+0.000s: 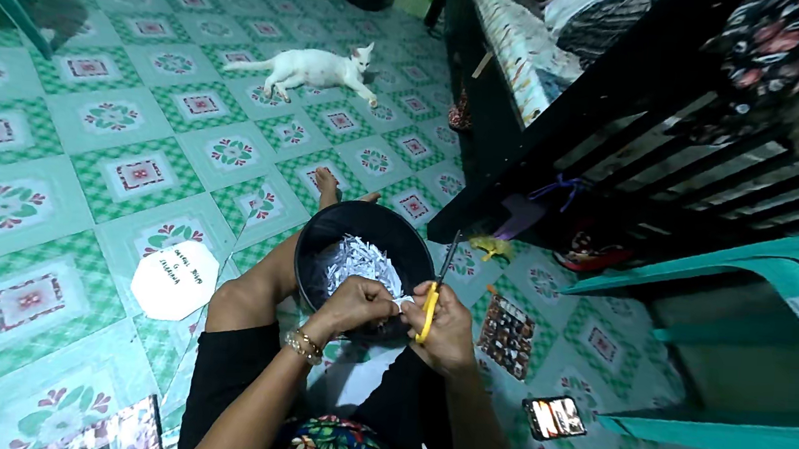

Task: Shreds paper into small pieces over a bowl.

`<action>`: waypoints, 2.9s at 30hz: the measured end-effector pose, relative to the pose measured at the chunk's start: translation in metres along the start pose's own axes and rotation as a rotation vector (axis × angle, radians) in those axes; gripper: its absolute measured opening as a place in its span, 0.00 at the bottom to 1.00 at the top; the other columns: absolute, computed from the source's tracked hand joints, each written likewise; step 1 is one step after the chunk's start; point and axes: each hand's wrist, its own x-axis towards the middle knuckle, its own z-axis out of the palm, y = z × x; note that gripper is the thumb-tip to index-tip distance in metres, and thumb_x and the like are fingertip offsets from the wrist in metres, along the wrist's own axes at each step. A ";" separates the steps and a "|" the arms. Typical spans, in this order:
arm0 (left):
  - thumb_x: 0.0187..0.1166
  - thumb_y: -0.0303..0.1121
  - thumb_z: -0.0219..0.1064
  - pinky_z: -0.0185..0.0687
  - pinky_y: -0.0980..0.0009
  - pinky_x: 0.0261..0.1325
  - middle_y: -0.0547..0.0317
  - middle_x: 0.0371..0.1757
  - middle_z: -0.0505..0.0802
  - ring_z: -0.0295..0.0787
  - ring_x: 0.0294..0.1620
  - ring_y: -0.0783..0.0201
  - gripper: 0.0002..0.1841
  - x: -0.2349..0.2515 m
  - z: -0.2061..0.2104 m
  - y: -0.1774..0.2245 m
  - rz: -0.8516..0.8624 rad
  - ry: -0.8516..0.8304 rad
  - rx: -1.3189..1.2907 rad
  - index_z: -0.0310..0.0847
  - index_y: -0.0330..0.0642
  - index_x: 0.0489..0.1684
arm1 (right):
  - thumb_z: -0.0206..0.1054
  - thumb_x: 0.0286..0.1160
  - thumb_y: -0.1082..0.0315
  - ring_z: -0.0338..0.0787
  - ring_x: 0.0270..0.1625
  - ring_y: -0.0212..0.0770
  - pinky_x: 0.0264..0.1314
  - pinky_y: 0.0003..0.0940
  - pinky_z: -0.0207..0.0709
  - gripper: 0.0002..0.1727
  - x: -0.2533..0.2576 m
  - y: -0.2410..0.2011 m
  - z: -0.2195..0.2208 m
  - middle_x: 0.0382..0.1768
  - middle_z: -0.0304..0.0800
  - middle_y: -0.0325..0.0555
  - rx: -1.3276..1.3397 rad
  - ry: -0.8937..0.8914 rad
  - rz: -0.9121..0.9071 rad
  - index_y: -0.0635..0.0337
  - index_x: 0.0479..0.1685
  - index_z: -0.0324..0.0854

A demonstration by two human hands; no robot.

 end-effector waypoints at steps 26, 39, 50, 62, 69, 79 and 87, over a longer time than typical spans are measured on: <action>0.79 0.20 0.65 0.83 0.82 0.32 0.73 0.21 0.89 0.85 0.22 0.80 0.09 -0.002 0.006 0.001 -0.021 0.137 -0.265 0.87 0.38 0.29 | 0.71 0.65 0.81 0.87 0.22 0.23 0.25 0.16 0.81 0.15 0.005 -0.008 0.008 0.23 0.88 0.30 0.021 -0.072 0.060 0.62 0.50 0.75; 0.78 0.22 0.66 0.81 0.83 0.32 0.75 0.19 0.85 0.81 0.21 0.82 0.07 -0.002 0.007 -0.002 0.052 0.213 -0.205 0.86 0.37 0.30 | 0.69 0.79 0.69 0.84 0.23 0.22 0.21 0.16 0.74 0.22 0.001 -0.010 0.008 0.32 0.91 0.38 -0.122 -0.185 0.252 0.67 0.67 0.69; 0.79 0.22 0.66 0.82 0.82 0.34 0.74 0.21 0.86 0.83 0.23 0.81 0.06 -0.005 0.011 -0.005 0.128 0.292 -0.221 0.87 0.36 0.32 | 0.66 0.81 0.69 0.88 0.29 0.27 0.32 0.24 0.82 0.25 -0.006 0.025 0.015 0.36 0.92 0.44 -0.338 -0.007 0.064 0.76 0.71 0.71; 0.78 0.22 0.66 0.83 0.83 0.36 0.74 0.22 0.86 0.83 0.24 0.82 0.05 -0.012 0.015 -0.005 0.173 0.327 -0.212 0.87 0.35 0.33 | 0.67 0.71 0.73 0.94 0.36 0.50 0.41 0.47 0.86 0.28 -0.021 0.047 0.030 0.39 0.93 0.64 -0.575 0.142 -0.220 0.84 0.69 0.74; 0.78 0.22 0.66 0.82 0.83 0.35 0.74 0.22 0.86 0.82 0.23 0.82 0.05 -0.013 0.016 -0.005 0.191 0.339 -0.222 0.86 0.34 0.33 | 0.67 0.70 0.73 0.95 0.37 0.48 0.42 0.43 0.87 0.28 -0.021 0.052 0.031 0.39 0.94 0.63 -0.580 0.168 -0.284 0.86 0.68 0.74; 0.78 0.22 0.66 0.83 0.83 0.35 0.73 0.23 0.87 0.83 0.24 0.83 0.05 -0.014 0.016 -0.008 0.240 0.359 -0.178 0.87 0.33 0.33 | 0.67 0.70 0.74 0.94 0.37 0.50 0.43 0.43 0.87 0.28 -0.022 0.052 0.035 0.40 0.93 0.66 -0.541 0.176 -0.306 0.87 0.68 0.73; 0.78 0.23 0.65 0.82 0.83 0.34 0.72 0.24 0.87 0.83 0.24 0.82 0.06 -0.016 0.017 -0.005 0.234 0.455 -0.013 0.87 0.32 0.35 | 0.67 0.77 0.69 0.93 0.36 0.69 0.41 0.68 0.81 0.28 -0.022 0.027 0.039 0.37 0.92 0.69 -0.660 0.102 -0.095 0.78 0.74 0.75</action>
